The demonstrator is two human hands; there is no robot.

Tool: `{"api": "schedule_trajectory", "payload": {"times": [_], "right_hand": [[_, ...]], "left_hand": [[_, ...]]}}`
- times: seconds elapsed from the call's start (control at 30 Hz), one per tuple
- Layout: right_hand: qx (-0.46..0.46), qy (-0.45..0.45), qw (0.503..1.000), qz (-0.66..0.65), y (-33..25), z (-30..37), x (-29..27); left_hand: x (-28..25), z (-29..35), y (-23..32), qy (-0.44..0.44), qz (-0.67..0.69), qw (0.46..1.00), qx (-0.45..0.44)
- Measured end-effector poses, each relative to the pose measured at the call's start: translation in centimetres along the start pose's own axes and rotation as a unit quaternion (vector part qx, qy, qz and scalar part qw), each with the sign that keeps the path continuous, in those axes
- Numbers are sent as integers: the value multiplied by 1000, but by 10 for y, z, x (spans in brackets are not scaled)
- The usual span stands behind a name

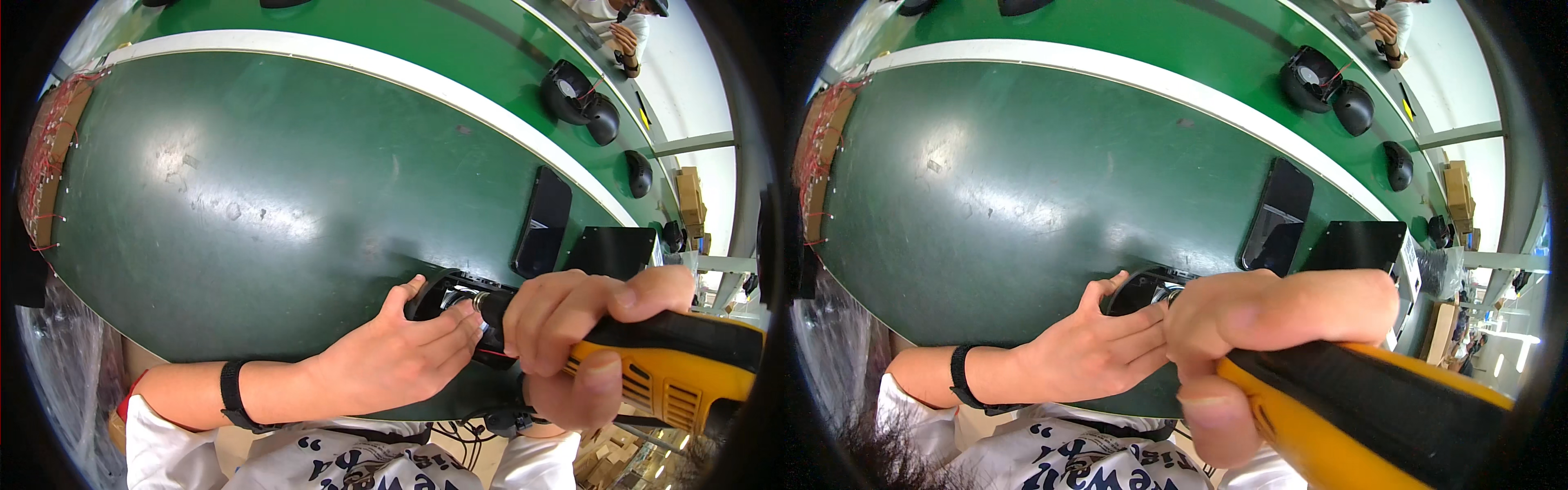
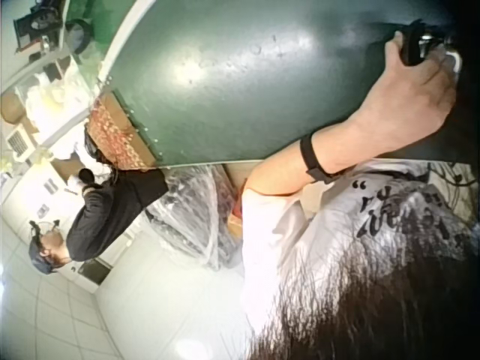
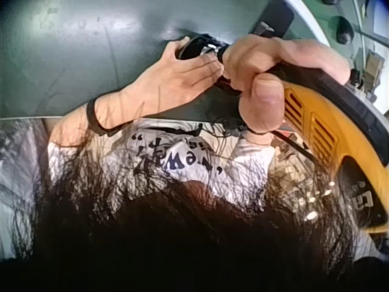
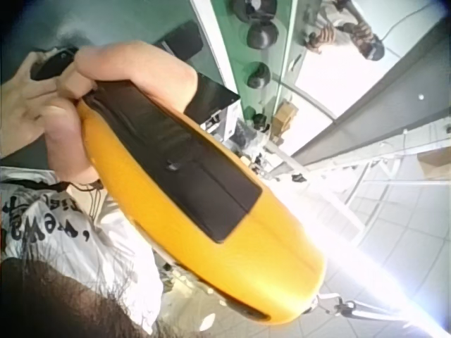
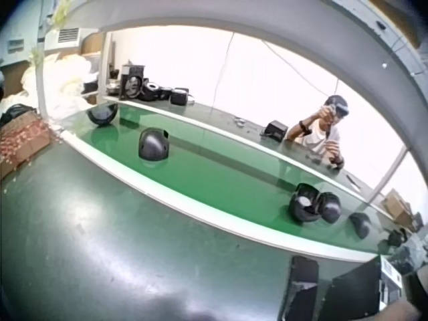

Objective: Assembling and testing internal components of an electronic housing using an electric screwdriver.

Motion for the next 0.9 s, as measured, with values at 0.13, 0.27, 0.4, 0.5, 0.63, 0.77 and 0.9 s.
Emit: {"api": "schedule_trajectory", "payload": {"times": [0.13, 0.27, 0.4, 0.5, 0.63, 0.77, 0.9], "right_hand": [[28, 8, 1000, -6, 10, 2, -3], [22, 18, 999, -16, 18, 1, -2], [6, 31, 998, -53, 20, 8, -2], [-7, 48, 993, -105, 23, 13, -6], [-23, 17, 979, -202, -7, 12, -16], [-155, 66, 964, -204, -64, 28, -48], [-177, 139, 972, -64, -104, 60, -84]], "left_hand": [[-3, -2, -2, -15, -2, 1000, -4], [-4, 4, -3, -33, 15, 999, -9], [2, 0, 1, -67, 37, 997, -27], [3, -3, 5, -69, 49, 996, -36], [3, -4, 18, -42, -2, 999, -6], [1, -5, 14, -13, 10, 1000, -8], [-2, -7, 7, 13, 19, 1000, -15]]}}
Point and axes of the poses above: each hand's wrist, its own z-axis away from the middle knuckle, its own x-axis out of the palm, y = z × x, the point moved 6 cm from there along -z, towards the middle knuckle, and after that the axes turned 15 degrees about -y, right-handed, at the moved point
